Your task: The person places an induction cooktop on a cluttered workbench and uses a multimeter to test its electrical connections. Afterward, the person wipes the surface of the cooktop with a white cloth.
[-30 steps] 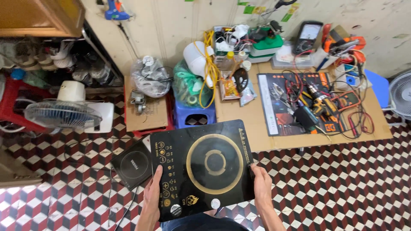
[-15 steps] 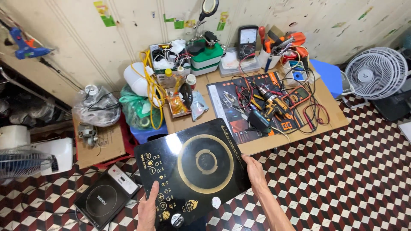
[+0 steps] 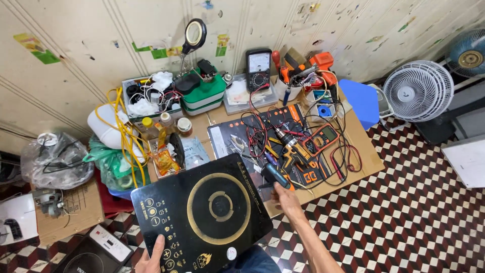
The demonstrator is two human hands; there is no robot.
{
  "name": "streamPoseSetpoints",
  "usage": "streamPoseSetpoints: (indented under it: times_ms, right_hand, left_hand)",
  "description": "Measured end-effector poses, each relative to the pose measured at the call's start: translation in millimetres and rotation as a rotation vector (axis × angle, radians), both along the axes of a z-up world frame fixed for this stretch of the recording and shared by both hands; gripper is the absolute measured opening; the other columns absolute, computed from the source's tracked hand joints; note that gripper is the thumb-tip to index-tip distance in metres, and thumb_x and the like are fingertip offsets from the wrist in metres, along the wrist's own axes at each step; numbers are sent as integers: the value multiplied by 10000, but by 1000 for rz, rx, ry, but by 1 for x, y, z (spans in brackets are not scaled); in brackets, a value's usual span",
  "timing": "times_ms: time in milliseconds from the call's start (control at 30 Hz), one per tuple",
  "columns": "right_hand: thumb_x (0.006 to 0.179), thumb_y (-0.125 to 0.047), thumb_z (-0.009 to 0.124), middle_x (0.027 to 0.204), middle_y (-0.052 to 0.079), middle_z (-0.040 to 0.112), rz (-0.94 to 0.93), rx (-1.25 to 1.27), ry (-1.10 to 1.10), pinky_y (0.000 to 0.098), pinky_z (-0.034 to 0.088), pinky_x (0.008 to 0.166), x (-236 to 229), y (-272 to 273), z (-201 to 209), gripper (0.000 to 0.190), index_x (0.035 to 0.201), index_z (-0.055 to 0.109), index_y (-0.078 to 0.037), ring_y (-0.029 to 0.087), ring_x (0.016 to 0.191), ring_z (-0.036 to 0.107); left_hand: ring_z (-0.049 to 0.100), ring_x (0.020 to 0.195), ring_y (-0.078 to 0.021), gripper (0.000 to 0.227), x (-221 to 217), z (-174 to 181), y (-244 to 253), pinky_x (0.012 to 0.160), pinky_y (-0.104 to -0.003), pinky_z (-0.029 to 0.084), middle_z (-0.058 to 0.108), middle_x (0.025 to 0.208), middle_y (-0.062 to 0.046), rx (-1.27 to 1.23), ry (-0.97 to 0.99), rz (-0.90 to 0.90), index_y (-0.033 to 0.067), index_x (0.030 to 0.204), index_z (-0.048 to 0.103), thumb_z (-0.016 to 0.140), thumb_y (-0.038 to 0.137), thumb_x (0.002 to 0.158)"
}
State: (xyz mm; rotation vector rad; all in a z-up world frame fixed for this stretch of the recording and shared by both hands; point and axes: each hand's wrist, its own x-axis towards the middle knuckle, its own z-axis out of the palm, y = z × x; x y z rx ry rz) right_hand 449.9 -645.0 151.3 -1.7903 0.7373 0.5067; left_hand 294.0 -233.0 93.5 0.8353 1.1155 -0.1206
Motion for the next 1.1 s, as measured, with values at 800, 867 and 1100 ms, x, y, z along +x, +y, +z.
streamPoseSetpoints:
  times_ms: [800, 867, 1100]
  right_hand:
    - [790, -211, 788, 896, 140, 736, -360, 316, 112, 338, 575, 682, 107, -80, 5, 376, 1017, 702, 75, 231, 735, 705]
    - [789, -200, 771, 894, 126, 752, -351, 392, 49, 320, 576, 682, 89, -96, 44, 345, 1023, 711, 45, 207, 729, 712]
    - [812, -176, 768, 793, 76, 705, -453, 194, -130, 298, 568, 570, 14, -190, 75, 311, 1043, 675, 10, 157, 609, 667]
  left_hand:
    - [555, 1342, -270, 748, 28, -115, -20, 1177, -328, 349, 613, 1429, -213, 535, 262, -210, -84, 1472, 513, 549, 537, 1057]
    - [529, 1355, -258, 738, 38, -121, -18, 1180, -323, 324, 598, 1441, -203, 595, 186, -265, -76, 1474, 520, 537, 536, 1063]
    - [600, 1269, -291, 806, 84, -47, -61, 1098, -398, 446, 625, 1430, -212, 471, 108, -231, -16, 1524, 493, 596, 522, 934]
